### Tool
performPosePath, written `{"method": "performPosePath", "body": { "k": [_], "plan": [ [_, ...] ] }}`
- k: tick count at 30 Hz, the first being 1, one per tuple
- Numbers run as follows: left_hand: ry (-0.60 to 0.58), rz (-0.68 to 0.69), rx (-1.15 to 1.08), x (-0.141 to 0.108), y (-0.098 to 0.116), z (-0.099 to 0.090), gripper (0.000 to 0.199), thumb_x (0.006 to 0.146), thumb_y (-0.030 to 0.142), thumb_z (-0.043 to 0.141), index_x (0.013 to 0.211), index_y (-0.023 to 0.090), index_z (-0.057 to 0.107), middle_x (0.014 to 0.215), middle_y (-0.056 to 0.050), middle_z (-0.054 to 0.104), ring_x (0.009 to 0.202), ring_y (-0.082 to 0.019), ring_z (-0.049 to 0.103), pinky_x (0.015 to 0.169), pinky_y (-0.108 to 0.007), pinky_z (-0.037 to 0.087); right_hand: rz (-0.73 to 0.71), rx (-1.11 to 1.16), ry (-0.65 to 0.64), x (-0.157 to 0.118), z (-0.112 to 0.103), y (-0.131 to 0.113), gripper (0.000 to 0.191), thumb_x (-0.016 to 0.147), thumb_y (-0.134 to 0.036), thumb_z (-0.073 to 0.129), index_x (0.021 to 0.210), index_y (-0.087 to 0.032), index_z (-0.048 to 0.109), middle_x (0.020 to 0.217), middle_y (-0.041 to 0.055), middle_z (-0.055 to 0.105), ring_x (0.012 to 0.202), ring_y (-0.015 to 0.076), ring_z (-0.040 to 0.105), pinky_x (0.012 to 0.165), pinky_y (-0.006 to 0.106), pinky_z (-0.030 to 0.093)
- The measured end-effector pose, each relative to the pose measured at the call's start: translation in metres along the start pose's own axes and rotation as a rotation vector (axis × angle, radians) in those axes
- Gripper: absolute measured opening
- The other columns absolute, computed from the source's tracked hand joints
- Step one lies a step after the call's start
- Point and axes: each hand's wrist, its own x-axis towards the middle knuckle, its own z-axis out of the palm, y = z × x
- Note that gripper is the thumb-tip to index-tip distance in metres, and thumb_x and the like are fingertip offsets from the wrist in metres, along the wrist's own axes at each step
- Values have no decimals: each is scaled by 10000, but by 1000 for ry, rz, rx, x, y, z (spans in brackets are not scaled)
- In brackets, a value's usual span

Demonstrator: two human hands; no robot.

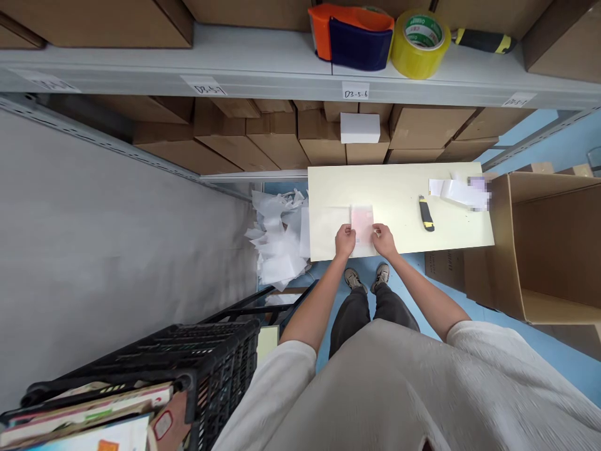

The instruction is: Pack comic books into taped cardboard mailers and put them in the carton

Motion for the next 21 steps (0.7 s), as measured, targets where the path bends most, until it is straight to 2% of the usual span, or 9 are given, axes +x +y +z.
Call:
{"method": "performPosePath", "body": {
  "k": [4, 9, 12, 17, 21],
  "plan": [
    [20, 26, 189, 8, -2, -2, 208, 886, 154, 602, 999, 244, 751, 1025, -84, 792, 1119, -287, 735, 1014, -402, 570, 51, -10, 1, 1, 7, 4, 392, 852, -253, 557, 1213, -184, 691, 1221, 145, 735, 1074, 273, 693, 1084, 503, 566],
    [12, -6, 132, 7, -3, -2, 375, 914, 162, 609, 1278, 215, 681, 1143, -102, 792, 1115, -281, 752, 1003, -394, 580, 88, 32, 36, 5, 11, 6, 406, 837, -279, 560, 1219, -197, 670, 1217, 125, 738, 1095, 258, 690, 1083, 474, 567],
    [23, 0, 93, 2, -2, -2, 388, 937, 163, 610, 1322, 218, 622, 1251, -109, 767, 1076, -246, 763, 994, -374, 590, 124, 95, 65, 8, 10, 8, 409, 824, -293, 560, 1211, -202, 658, 1215, 121, 745, 1100, 252, 697, 1069, 454, 575],
    [-84, 40, 34, -6, 5, 3, 363, 928, 121, 615, 1270, 241, 626, 1229, -78, 781, 1037, -224, 777, 951, -359, 613, 186, 177, 125, 17, 1, 11, 447, 769, -311, 588, 1197, -199, 652, 1214, 129, 750, 1102, 268, 704, 1072, 478, 572],
    [-184, 124, -7, -11, 17, 15, 375, 925, 116, 627, 1281, 234, 653, 1319, -91, 771, 1136, -233, 774, 1030, -373, 607, 230, 191, 167, 26, -17, 13, 482, 742, -325, 604, 1201, -185, 654, 1243, 144, 740, 1148, 280, 692, 1100, 478, 552]
  ]
}}
